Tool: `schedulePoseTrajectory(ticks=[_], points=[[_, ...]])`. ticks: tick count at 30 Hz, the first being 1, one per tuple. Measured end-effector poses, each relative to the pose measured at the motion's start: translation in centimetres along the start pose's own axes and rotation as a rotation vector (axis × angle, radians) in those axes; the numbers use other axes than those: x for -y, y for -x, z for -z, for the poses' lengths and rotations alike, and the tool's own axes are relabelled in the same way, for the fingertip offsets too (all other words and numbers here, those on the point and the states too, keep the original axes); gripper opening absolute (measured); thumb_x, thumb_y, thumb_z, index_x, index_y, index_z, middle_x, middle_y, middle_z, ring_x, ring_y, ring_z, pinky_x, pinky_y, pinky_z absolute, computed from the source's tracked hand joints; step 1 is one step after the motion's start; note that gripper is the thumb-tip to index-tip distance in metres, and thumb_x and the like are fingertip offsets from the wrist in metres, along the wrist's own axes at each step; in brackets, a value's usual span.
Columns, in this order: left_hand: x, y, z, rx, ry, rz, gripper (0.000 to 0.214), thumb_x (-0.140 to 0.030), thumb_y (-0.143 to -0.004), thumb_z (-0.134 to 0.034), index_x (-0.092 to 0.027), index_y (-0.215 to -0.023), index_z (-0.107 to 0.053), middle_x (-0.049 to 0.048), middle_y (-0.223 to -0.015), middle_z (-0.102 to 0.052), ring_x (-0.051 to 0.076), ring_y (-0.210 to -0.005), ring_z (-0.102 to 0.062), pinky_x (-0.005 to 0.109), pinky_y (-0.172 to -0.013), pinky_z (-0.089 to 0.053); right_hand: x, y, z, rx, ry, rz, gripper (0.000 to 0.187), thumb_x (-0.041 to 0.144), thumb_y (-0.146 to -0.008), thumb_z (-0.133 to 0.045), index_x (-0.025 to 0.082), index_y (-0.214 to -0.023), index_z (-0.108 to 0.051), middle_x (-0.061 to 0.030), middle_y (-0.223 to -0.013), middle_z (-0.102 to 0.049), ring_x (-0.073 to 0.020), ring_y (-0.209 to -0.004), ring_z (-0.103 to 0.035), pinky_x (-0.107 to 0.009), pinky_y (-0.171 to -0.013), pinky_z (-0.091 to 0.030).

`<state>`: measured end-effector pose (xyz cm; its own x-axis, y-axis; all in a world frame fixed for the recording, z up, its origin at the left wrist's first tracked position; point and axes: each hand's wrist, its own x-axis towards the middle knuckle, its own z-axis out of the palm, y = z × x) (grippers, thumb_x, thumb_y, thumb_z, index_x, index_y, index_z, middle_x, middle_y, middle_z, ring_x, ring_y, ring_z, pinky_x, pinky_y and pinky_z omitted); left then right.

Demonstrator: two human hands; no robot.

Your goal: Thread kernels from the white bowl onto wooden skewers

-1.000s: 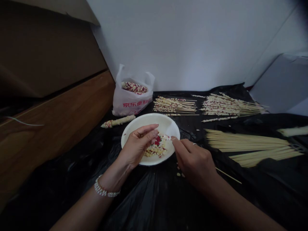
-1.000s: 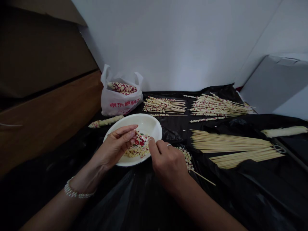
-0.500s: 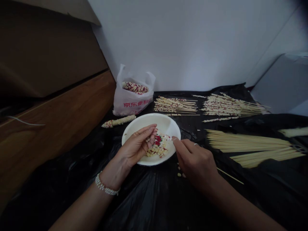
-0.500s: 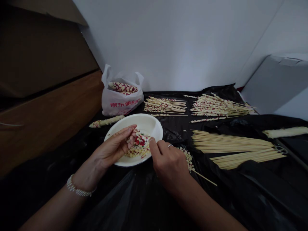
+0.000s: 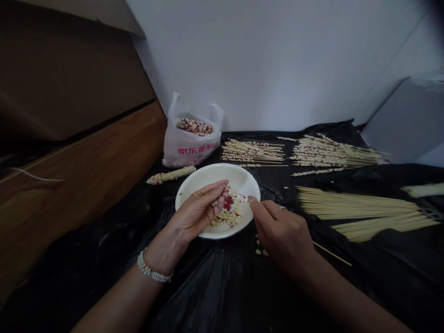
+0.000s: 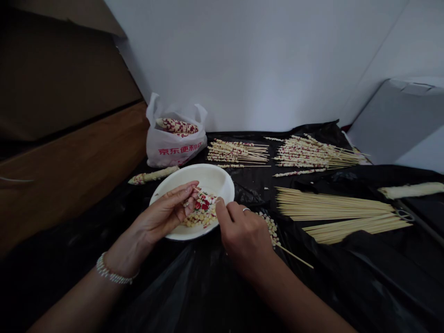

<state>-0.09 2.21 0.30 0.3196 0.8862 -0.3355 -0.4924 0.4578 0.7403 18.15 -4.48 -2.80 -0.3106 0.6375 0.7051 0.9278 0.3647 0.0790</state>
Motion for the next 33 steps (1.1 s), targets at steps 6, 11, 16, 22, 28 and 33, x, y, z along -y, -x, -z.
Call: schedulePoseTrajectory(ticks=[6, 11, 16, 22, 28, 33], points=[[0.03, -0.01, -0.11, -0.005, 0.011, -0.009, 0.016, -0.008, -0.083, -0.062, -0.008, -0.096, -0.071, 0.0054, -0.077, -0.070, 0.007, -0.068, -0.065, 0.013, -0.067, -0.055, -0.02, 0.00, -0.02, 0.005, 0.006, 0.003, 0.027, 0.012, -0.089, -0.049, 0.011, -0.111, -0.065, -0.0034, -0.075, -0.065, -0.0111, -0.060, -0.055, -0.026, -0.052, -0.035], [0.10, -0.19, 0.00, -0.017, 0.019, -0.015, 0.016, -0.004, -0.082, -0.061, -0.008, -0.094, -0.071, 0.0061, -0.076, -0.070, 0.007, -0.066, -0.066, 0.013, -0.065, -0.056, -0.02, 0.08, -0.07, 0.013, 0.028, 0.005, 0.027, 0.012, -0.088, -0.050, 0.012, -0.112, -0.064, -0.0030, -0.076, -0.066, -0.0113, -0.058, -0.054, -0.027, -0.051, -0.033], [0.03, -0.26, -0.13, -0.052, 0.014, -0.012, 0.015, -0.003, -0.080, -0.063, -0.008, -0.091, -0.071, 0.0054, -0.074, -0.070, 0.007, -0.063, -0.065, 0.012, -0.062, -0.055, -0.03, 0.07, -0.08, 0.019, 0.020, 0.004, 0.027, 0.012, -0.088, -0.049, 0.012, -0.111, -0.065, -0.0024, -0.074, -0.065, -0.0110, -0.058, -0.053, -0.027, -0.051, -0.033], [-0.01, -0.15, -0.11, -0.041, 0.024, 0.000, 0.015, -0.003, -0.082, -0.060, -0.008, -0.092, -0.071, 0.0053, -0.075, -0.070, 0.006, -0.065, -0.065, 0.012, -0.063, -0.055, -0.02, 0.00, 0.03, 0.016, 0.002, 0.007, 0.028, 0.010, -0.088, -0.048, 0.011, -0.111, -0.065, -0.0041, -0.076, -0.066, -0.0113, -0.060, -0.055, -0.026, -0.052, -0.034], [-0.09, -0.06, -0.23, -0.041, 0.002, 0.003, 0.015, -0.003, -0.079, -0.064, -0.009, -0.090, -0.072, 0.0044, -0.074, -0.070, 0.006, -0.065, -0.064, 0.011, -0.064, -0.054, 0.01, -0.04, 0.11, 0.022, -0.023, 0.005, 0.028, 0.011, -0.088, -0.048, 0.010, -0.111, -0.064, -0.0041, -0.074, -0.065, -0.0107, -0.059, -0.055, -0.025, -0.052, -0.035], [0.02, -0.09, -0.22, -0.017, -0.002, 0.001, 0.016, -0.002, -0.080, -0.063, -0.009, -0.090, -0.072, 0.0054, -0.076, -0.070, 0.006, -0.065, -0.064, 0.012, -0.065, -0.054, 0.12, -0.05, 0.03, 0.011, -0.028, -0.004, 0.028, 0.010, -0.088, -0.047, 0.011, -0.111, -0.064, -0.0034, -0.074, -0.065, -0.0105, -0.060, -0.055, -0.025, -0.052, -0.036]])
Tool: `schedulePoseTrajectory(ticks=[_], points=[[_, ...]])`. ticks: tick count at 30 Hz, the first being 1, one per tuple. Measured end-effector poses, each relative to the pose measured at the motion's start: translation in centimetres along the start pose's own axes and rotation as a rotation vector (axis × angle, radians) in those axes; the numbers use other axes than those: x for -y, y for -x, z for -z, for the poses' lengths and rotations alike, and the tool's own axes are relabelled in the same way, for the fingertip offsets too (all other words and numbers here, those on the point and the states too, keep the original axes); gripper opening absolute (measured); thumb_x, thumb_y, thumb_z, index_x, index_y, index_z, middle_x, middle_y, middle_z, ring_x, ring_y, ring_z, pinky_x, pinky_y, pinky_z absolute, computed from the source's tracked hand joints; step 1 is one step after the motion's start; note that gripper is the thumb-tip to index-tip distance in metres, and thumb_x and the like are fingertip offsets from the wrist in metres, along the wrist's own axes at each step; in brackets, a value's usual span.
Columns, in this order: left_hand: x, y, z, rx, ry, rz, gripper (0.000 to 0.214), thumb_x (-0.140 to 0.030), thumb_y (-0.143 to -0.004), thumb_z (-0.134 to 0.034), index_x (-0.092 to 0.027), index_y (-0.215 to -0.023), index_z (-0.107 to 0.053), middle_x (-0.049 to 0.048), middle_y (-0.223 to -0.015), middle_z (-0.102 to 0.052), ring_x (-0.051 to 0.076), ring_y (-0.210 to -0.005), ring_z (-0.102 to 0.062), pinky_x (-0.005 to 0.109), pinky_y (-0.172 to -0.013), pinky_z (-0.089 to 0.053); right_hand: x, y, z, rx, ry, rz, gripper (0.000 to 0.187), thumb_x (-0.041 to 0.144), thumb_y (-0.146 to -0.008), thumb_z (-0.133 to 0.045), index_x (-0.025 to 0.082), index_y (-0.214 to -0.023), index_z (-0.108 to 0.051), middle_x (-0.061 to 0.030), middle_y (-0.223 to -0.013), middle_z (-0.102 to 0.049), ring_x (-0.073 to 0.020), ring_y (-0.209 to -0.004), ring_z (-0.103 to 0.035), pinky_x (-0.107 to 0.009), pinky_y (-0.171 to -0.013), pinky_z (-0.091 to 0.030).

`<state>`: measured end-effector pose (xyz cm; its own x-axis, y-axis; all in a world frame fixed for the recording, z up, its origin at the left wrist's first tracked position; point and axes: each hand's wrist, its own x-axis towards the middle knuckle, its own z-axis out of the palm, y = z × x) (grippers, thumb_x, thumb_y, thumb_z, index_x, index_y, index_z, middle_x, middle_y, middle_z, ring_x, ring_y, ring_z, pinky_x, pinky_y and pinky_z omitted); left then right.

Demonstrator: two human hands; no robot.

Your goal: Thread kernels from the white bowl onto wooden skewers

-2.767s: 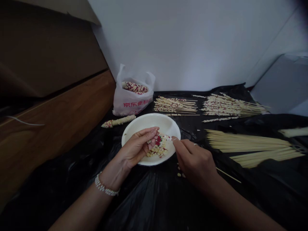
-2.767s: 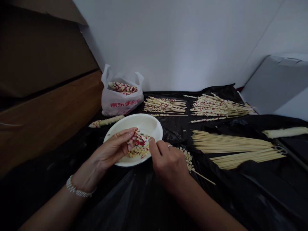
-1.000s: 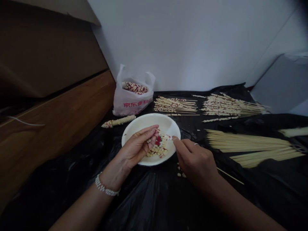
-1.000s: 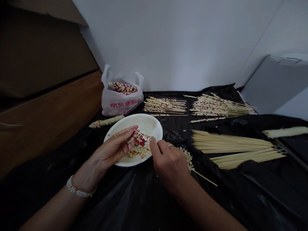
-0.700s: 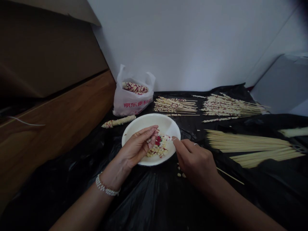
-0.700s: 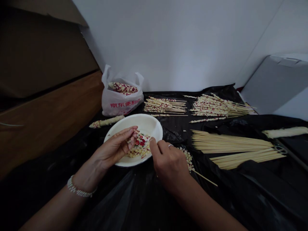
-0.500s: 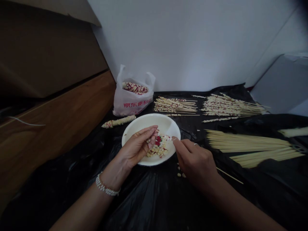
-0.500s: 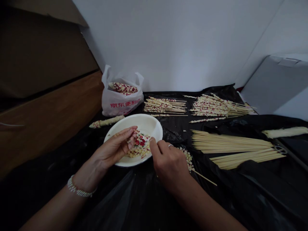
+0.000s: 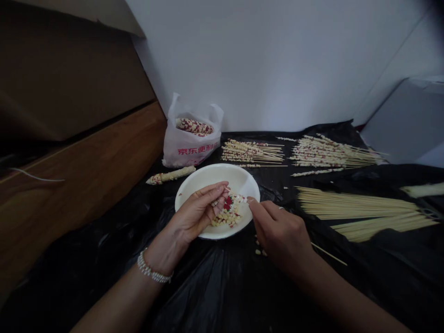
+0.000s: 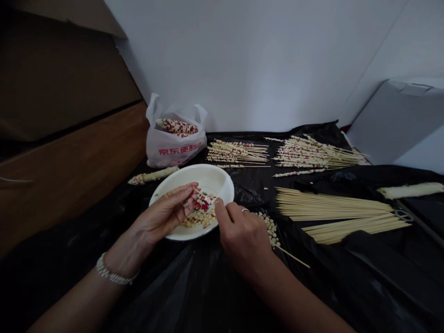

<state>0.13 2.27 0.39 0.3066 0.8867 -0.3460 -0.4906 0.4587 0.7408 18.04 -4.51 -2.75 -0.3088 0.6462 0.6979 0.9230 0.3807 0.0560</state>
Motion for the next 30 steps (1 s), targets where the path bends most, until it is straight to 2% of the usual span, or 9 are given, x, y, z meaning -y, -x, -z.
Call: schedulePoseTrajectory(ticks=[18, 27, 30], points=[[-0.08, 0.38, -0.03, 0.066, -0.096, 0.052, 0.014, -0.002, -0.078, -0.064, -0.008, -0.086, -0.074, 0.0054, -0.073, -0.070, 0.007, -0.063, -0.063, 0.013, -0.061, -0.052, 0.40, 0.09, 0.13, -0.024, 0.004, 0.005, 0.025, 0.012, -0.088, -0.052, 0.012, -0.110, -0.065, -0.0020, -0.074, -0.065, -0.0108, -0.057, -0.053, -0.027, -0.053, -0.032], [0.47, 0.62, -0.12, 0.096, -0.252, 0.044, 0.010, -0.009, -0.073, -0.073, -0.011, -0.082, -0.075, 0.0031, -0.072, -0.071, 0.006, -0.063, -0.060, 0.015, -0.066, -0.049, 0.78, 0.15, -0.01, -0.019, -0.006, 0.007, 0.026, 0.013, -0.090, -0.050, 0.012, -0.111, -0.064, -0.0017, -0.073, -0.065, -0.0105, -0.054, -0.051, -0.027, -0.052, -0.029], [0.62, 0.61, -0.22, 0.101, -0.225, 0.038, 0.013, -0.010, -0.074, -0.072, -0.010, -0.087, -0.074, 0.0042, -0.076, -0.071, 0.007, -0.067, -0.062, 0.016, -0.071, -0.050, 0.62, 0.08, -0.03, -0.012, 0.002, 0.007, 0.026, 0.013, -0.090, -0.049, 0.013, -0.111, -0.065, -0.0019, -0.074, -0.065, -0.0104, -0.055, -0.052, -0.027, -0.052, -0.031]])
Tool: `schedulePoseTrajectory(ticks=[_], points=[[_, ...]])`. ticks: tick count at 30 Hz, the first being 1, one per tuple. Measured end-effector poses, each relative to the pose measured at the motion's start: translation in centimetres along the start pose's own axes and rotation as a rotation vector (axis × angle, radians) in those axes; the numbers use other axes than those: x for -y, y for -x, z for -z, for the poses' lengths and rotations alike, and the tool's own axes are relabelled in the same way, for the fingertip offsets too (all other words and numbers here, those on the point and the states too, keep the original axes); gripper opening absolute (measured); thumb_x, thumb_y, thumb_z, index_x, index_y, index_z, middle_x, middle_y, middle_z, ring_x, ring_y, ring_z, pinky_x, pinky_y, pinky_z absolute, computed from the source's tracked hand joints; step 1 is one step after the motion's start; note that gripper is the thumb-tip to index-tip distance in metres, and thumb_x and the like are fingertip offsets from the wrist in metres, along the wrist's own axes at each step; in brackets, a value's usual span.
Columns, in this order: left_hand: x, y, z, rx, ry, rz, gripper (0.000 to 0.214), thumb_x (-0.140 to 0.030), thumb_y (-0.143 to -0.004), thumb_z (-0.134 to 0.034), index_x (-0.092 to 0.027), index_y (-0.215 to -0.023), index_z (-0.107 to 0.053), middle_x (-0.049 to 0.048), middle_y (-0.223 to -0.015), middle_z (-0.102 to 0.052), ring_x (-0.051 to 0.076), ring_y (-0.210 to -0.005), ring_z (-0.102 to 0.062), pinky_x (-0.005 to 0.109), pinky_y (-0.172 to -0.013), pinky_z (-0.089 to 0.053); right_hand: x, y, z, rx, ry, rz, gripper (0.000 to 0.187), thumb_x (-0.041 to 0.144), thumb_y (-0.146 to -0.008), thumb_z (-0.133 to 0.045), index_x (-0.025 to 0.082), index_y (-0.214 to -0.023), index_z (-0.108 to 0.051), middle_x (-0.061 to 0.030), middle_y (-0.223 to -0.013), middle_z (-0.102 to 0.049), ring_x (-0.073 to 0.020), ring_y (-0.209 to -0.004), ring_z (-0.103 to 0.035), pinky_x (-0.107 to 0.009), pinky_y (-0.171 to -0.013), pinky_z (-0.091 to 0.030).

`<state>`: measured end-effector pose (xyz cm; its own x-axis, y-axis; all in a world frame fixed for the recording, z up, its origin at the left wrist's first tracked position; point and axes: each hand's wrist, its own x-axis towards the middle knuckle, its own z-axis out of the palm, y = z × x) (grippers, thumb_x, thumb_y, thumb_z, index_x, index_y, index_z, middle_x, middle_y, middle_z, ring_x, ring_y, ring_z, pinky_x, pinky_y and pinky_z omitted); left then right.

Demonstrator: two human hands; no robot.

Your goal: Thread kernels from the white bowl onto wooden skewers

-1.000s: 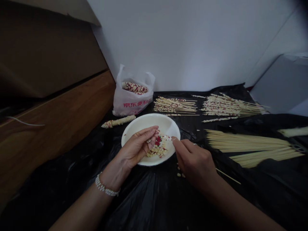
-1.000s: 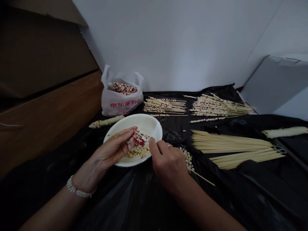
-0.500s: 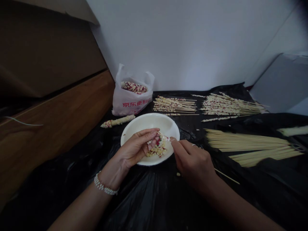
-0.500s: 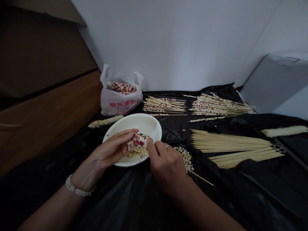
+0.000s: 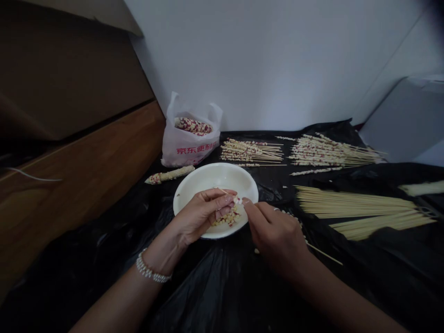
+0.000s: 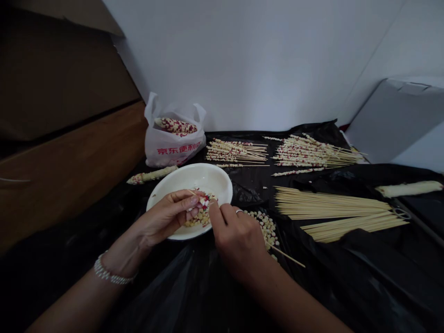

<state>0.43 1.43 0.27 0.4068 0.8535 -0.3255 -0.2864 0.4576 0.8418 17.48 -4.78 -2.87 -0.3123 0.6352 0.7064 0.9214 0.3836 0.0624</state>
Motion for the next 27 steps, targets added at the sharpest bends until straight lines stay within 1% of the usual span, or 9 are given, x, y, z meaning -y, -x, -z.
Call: schedulePoseTrajectory(ticks=[3, 4, 6, 8, 10, 13, 18, 22, 27], points=[[-0.16, -0.16, 0.26, 0.021, 0.117, -0.017, 0.023, -0.005, -0.079, -0.062, -0.010, -0.099, -0.072, 0.0076, -0.088, -0.072, 0.010, -0.081, -0.066, 0.020, -0.084, -0.051, -0.47, -0.05, -0.07, 0.001, -0.005, -0.010, 0.026, 0.013, -0.090, -0.049, 0.012, -0.110, -0.065, -0.0027, -0.075, -0.066, -0.0110, -0.060, -0.055, -0.025, -0.054, -0.033], [-0.27, -0.20, 0.43, 0.035, 0.157, -0.020, 0.030, 0.002, -0.078, -0.057, -0.009, -0.102, -0.071, 0.0088, -0.093, -0.072, 0.012, -0.088, -0.067, 0.022, -0.089, -0.050, -0.64, -0.06, -0.10, 0.001, -0.008, -0.017, 0.027, 0.013, -0.090, -0.048, 0.012, -0.111, -0.065, -0.0028, -0.074, -0.066, -0.0109, -0.062, -0.056, -0.025, -0.054, -0.034], [-0.53, -0.23, 0.78, 0.049, 0.209, -0.019, 0.049, 0.014, -0.068, -0.046, -0.009, -0.105, -0.069, 0.0105, -0.105, -0.071, 0.016, -0.102, -0.065, 0.026, -0.097, -0.048, -0.89, -0.07, -0.16, -0.003, -0.008, -0.028, 0.028, 0.012, -0.090, -0.048, 0.012, -0.112, -0.065, -0.0026, -0.074, -0.065, -0.0106, -0.063, -0.057, -0.024, -0.054, -0.035], [-0.78, -0.18, 0.98, 0.037, 0.216, -0.007, 0.063, 0.019, -0.061, -0.041, -0.010, -0.111, -0.066, 0.0116, -0.114, -0.068, 0.018, -0.111, -0.062, 0.027, -0.100, -0.046, -0.98, -0.06, -0.20, -0.010, -0.008, -0.026, 0.028, 0.011, -0.089, -0.048, 0.012, -0.112, -0.065, -0.0026, -0.074, -0.065, -0.0105, -0.063, -0.057, -0.024, -0.054, -0.035], [-0.93, -0.15, 0.94, -0.003, 0.210, 0.012, 0.066, 0.019, -0.062, -0.041, -0.010, -0.117, -0.064, 0.0124, -0.119, -0.066, 0.020, -0.114, -0.060, 0.027, -0.100, -0.046, -0.93, -0.04, -0.20, -0.005, -0.009, -0.014, 0.028, 0.011, -0.089, -0.048, 0.011, -0.112, -0.065, -0.0030, -0.074, -0.065, -0.0108, -0.062, -0.057, -0.024, -0.053, -0.035], [-0.93, -0.28, 0.70, -0.046, 0.210, 0.024, 0.059, 0.017, -0.067, -0.045, -0.009, -0.117, -0.063, 0.0137, -0.121, -0.065, 0.021, -0.115, -0.060, 0.025, -0.098, -0.048, -0.79, 0.03, -0.19, 0.008, -0.008, -0.008, 0.027, 0.011, -0.089, -0.048, 0.011, -0.111, -0.065, -0.0031, -0.075, -0.065, -0.0109, -0.061, -0.056, -0.025, -0.054, -0.035], [-0.81, -0.53, 0.46, -0.028, 0.211, 0.000, 0.041, 0.011, -0.076, -0.052, -0.007, -0.110, -0.065, 0.0156, -0.115, -0.068, 0.020, -0.110, -0.063, 0.023, -0.095, -0.050, -0.74, 0.09, -0.19, -0.001, 0.002, -0.008, 0.027, 0.012, -0.089, -0.050, 0.012, -0.111, -0.065, -0.0025, -0.075, -0.066, -0.0113, -0.060, -0.056, -0.025, -0.054, -0.034], [-0.87, -0.33, 0.19, -0.085, 0.212, -0.012, 0.033, 0.008, -0.080, -0.052, -0.006, -0.107, -0.065, 0.0157, -0.105, -0.070, 0.018, -0.100, -0.067, 0.019, -0.086, -0.054, -0.73, 0.06, -0.15, 0.009, -0.008, 0.000, 0.027, 0.012, -0.089, -0.049, 0.011, -0.111, -0.065, -0.0029, -0.075, -0.066, -0.0114, -0.061, -0.057, -0.025, -0.055, -0.035], [-0.79, -0.55, 0.45, -0.144, 0.237, -0.055, 0.021, 0.006, -0.081, -0.055, -0.007, -0.090, -0.069, 0.0106, -0.093, -0.072, 0.010, -0.079, -0.070, 0.013, -0.074, -0.056, -0.65, -0.05, -0.02, -0.006, -0.015, -0.001, 0.026, 0.012, -0.089, -0.050, 0.011, -0.109, -0.066, -0.0025, -0.074, -0.065, -0.0116, -0.060, -0.057, -0.026, -0.053, -0.035]])
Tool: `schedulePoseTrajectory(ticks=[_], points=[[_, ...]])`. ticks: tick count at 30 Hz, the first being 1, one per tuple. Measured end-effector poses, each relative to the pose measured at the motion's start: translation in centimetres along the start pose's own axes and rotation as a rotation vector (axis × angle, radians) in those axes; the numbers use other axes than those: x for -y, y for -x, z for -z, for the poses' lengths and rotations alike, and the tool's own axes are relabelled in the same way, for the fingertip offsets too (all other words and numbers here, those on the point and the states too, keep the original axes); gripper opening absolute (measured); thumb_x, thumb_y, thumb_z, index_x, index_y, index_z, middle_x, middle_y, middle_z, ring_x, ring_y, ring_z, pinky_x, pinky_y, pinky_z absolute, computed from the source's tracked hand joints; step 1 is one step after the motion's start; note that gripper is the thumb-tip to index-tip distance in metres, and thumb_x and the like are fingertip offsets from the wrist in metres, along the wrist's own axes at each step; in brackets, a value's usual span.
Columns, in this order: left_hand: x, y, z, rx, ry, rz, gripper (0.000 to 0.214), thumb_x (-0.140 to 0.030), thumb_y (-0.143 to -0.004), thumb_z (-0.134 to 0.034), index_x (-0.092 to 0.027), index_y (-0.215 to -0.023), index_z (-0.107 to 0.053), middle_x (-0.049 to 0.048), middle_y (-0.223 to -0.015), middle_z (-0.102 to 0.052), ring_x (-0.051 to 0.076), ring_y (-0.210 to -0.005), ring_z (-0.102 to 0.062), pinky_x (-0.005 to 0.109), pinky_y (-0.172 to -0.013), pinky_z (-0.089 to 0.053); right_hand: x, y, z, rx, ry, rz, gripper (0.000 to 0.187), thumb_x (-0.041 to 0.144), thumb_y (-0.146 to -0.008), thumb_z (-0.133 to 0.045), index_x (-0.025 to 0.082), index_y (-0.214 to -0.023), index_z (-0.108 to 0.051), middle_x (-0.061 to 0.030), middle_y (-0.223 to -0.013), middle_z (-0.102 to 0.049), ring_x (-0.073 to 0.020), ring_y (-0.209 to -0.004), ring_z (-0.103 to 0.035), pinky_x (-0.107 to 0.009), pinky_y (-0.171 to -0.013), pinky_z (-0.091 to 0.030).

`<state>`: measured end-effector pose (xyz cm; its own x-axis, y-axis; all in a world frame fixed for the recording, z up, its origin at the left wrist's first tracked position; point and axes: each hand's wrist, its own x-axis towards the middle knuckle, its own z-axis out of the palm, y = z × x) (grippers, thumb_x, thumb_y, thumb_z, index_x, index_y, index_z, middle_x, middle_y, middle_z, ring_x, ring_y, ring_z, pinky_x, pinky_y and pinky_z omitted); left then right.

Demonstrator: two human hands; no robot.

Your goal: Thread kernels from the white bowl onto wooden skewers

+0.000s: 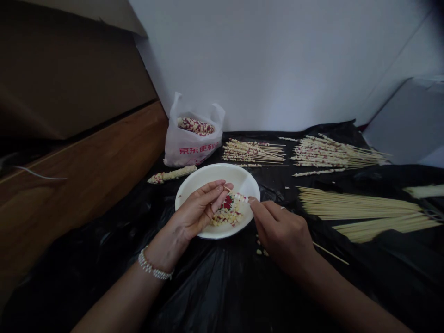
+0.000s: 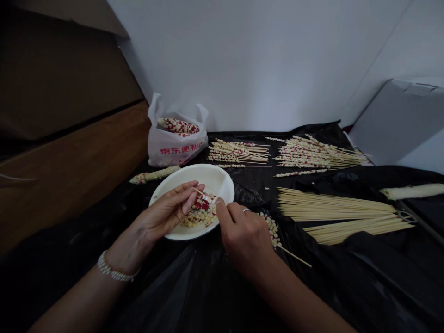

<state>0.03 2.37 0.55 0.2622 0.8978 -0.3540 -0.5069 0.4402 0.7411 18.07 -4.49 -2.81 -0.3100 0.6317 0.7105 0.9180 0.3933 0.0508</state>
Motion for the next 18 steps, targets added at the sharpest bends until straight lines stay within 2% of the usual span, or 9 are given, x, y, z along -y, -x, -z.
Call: schedulePoseTrajectory(ticks=[3, 5, 9, 12, 15, 18], points=[[0.03, -0.34, 0.35, 0.004, -0.004, -0.016, 0.016, 0.002, -0.082, -0.057, -0.007, -0.086, -0.069, 0.0087, -0.087, -0.072, 0.009, -0.069, -0.069, 0.010, -0.061, -0.056, 0.03, -0.02, 0.03, -0.014, -0.013, 0.007, 0.026, 0.011, -0.089, -0.050, 0.010, -0.110, -0.066, -0.0031, -0.074, -0.065, -0.0123, -0.060, -0.058, -0.027, -0.052, -0.035], [0.07, -0.43, 0.44, 0.005, -0.001, -0.025, 0.016, 0.001, -0.082, -0.056, -0.007, -0.087, -0.070, 0.0080, -0.086, -0.072, 0.008, -0.067, -0.068, 0.010, -0.059, -0.055, 0.03, 0.01, 0.02, -0.016, -0.011, 0.007, 0.026, 0.011, -0.088, -0.050, 0.011, -0.110, -0.066, -0.0030, -0.074, -0.065, -0.0125, -0.060, -0.058, -0.027, -0.052, -0.035], [0.12, -0.23, 0.14, 0.001, 0.032, -0.028, 0.019, -0.001, -0.084, -0.055, -0.006, -0.093, -0.071, 0.0106, -0.096, -0.073, 0.012, -0.084, -0.070, 0.016, -0.079, -0.056, -0.03, 0.08, -0.01, 0.017, 0.011, -0.003, 0.026, 0.013, -0.089, -0.050, 0.012, -0.110, -0.066, -0.0024, -0.074, -0.065, -0.0124, -0.060, -0.058, -0.027, -0.052, -0.035], [0.10, 0.10, -0.24, 0.005, 0.021, -0.002, 0.024, 0.003, -0.081, -0.055, -0.005, -0.097, -0.070, 0.0134, -0.106, -0.071, 0.018, -0.101, -0.067, 0.023, -0.094, -0.051, -0.08, 0.08, 0.00, 0.037, 0.020, -0.004, 0.027, 0.012, -0.089, -0.050, 0.012, -0.111, -0.065, -0.0029, -0.075, -0.065, -0.0122, -0.061, -0.058, -0.026, -0.052, -0.035], [0.09, 0.32, -0.33, -0.010, -0.010, 0.008, 0.033, 0.008, -0.077, -0.055, -0.008, -0.101, -0.070, 0.0122, -0.110, -0.070, 0.017, -0.104, -0.065, 0.021, -0.096, -0.049, -0.10, 0.08, -0.02, 0.043, 0.034, -0.003, 0.027, 0.012, -0.088, -0.051, 0.013, -0.111, -0.065, -0.0025, -0.075, -0.065, -0.0115, -0.060, -0.057, -0.026, -0.052, -0.035], [0.14, 0.26, -0.03, -0.018, -0.027, -0.012, 0.034, 0.008, -0.077, -0.057, -0.011, -0.101, -0.070, 0.0091, -0.106, -0.072, 0.013, -0.097, -0.068, 0.018, -0.091, -0.051, -0.13, 0.08, -0.09, 0.039, 0.038, -0.004, 0.027, 0.012, -0.088, -0.051, 0.013, -0.111, -0.065, -0.0021, -0.075, -0.065, -0.0115, -0.059, -0.057, -0.026, -0.052, -0.035]])
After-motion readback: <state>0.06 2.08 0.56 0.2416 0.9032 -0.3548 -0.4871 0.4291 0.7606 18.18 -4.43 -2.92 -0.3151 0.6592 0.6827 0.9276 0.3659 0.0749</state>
